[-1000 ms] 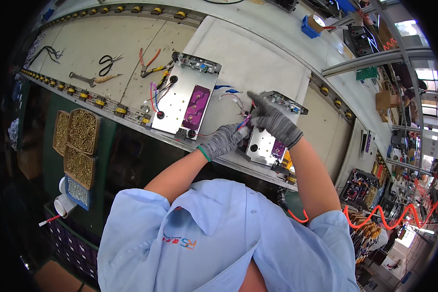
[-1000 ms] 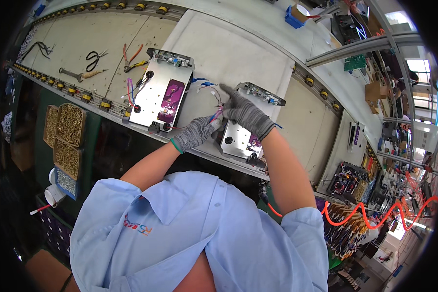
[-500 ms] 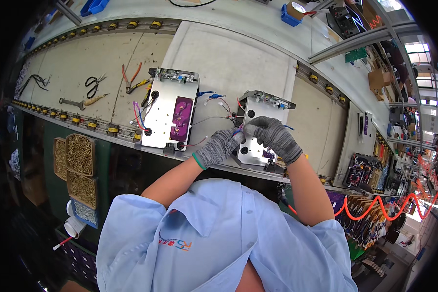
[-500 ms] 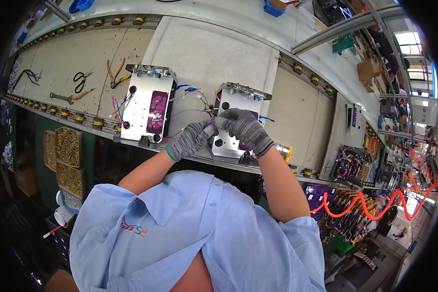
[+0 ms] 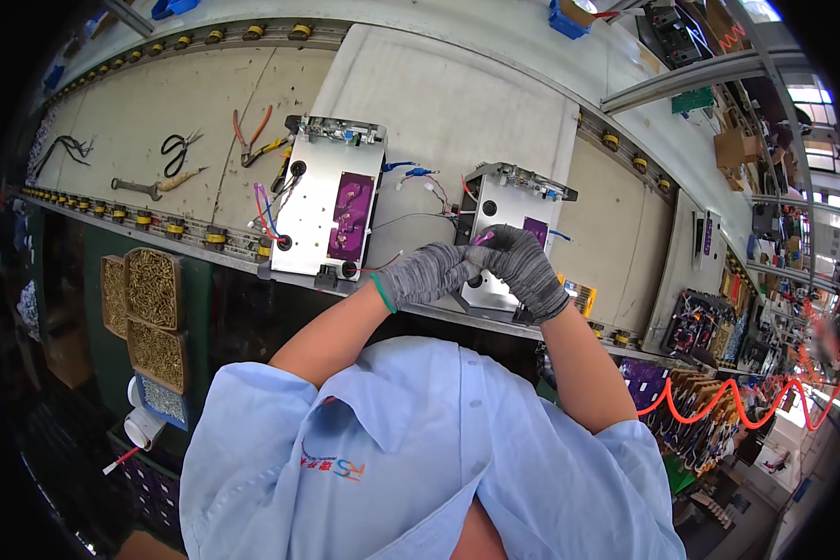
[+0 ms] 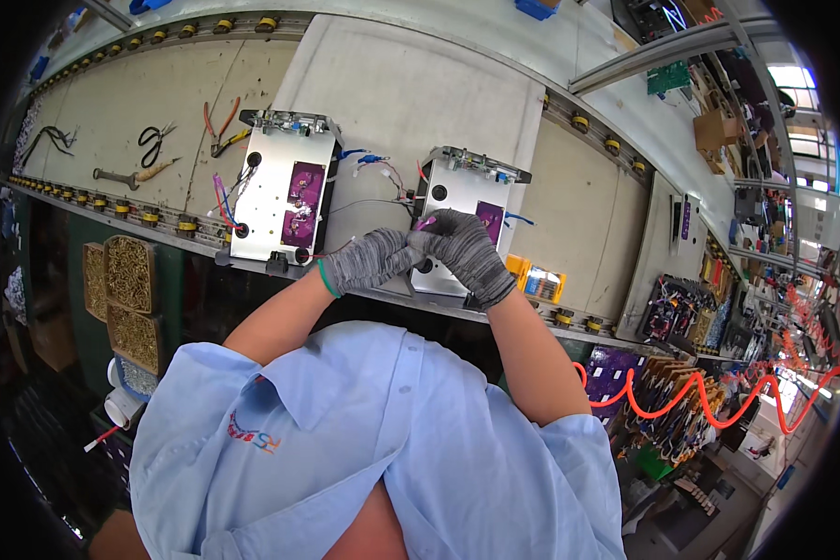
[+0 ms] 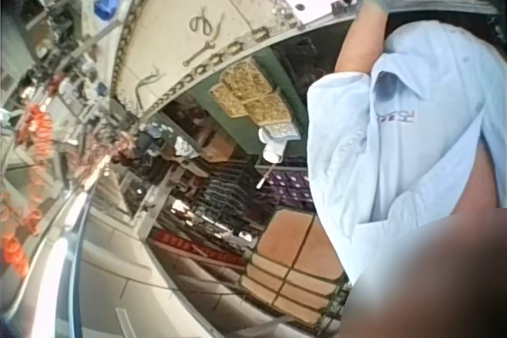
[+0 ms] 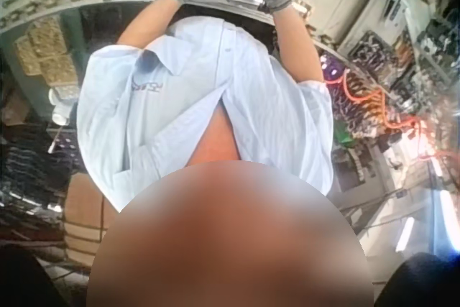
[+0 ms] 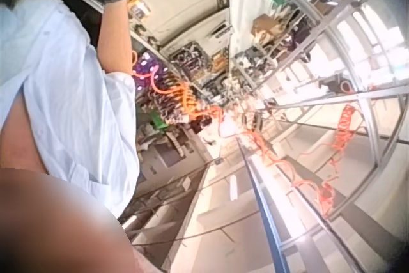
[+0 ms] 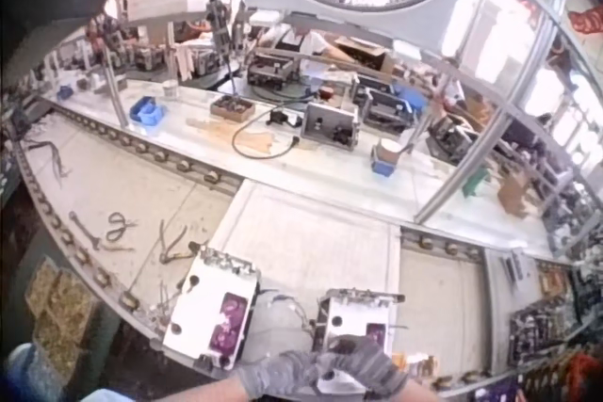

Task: The operator is assembling internal components of a power electronics unit, including wiring and securing boards.

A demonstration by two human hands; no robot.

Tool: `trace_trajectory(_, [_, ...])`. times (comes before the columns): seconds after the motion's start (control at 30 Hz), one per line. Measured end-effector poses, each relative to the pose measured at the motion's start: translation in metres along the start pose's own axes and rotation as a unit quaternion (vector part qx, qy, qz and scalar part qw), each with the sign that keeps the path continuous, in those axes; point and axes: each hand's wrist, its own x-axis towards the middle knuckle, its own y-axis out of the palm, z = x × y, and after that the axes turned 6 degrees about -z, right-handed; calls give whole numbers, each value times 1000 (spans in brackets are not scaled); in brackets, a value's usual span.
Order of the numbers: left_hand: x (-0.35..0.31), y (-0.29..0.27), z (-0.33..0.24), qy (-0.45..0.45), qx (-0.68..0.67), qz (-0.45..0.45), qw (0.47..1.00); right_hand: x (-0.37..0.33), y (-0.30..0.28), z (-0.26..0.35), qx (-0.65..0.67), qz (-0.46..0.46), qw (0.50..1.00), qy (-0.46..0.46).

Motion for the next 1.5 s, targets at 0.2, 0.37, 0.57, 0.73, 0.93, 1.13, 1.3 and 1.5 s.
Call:
trace_trajectory(0.2, [-2,4,-22,-33,-120,-118,985,13,5,-13,41,-103,984,-137])
trace_trajectory(0.37, [0,7,-2,41,-132,-222,965,14,5,-3,39,-87,991,-96])
trace_trajectory(0.57, [21,0,38,-139,-99,-244,955,-9,-18,-28,-26,-91,991,-91])
trace_trajectory(0.73, [48,4,62,-115,-28,-279,953,0,-23,-22,-248,-101,961,-73])
trace_trajectory(0.93, [58,3,67,-115,-105,-242,958,12,-25,-23,-347,-62,935,-49])
trace_trajectory(1.13, [60,-4,61,-110,-191,-127,967,7,-20,-18,-361,-60,929,-50])
trace_trajectory(1.3, [70,-1,62,-82,-199,-152,964,8,-21,-23,-361,-61,929,-57])
trace_trajectory(1.5, [71,-11,50,-101,-261,-77,957,9,-22,-18,-364,-47,930,-38])
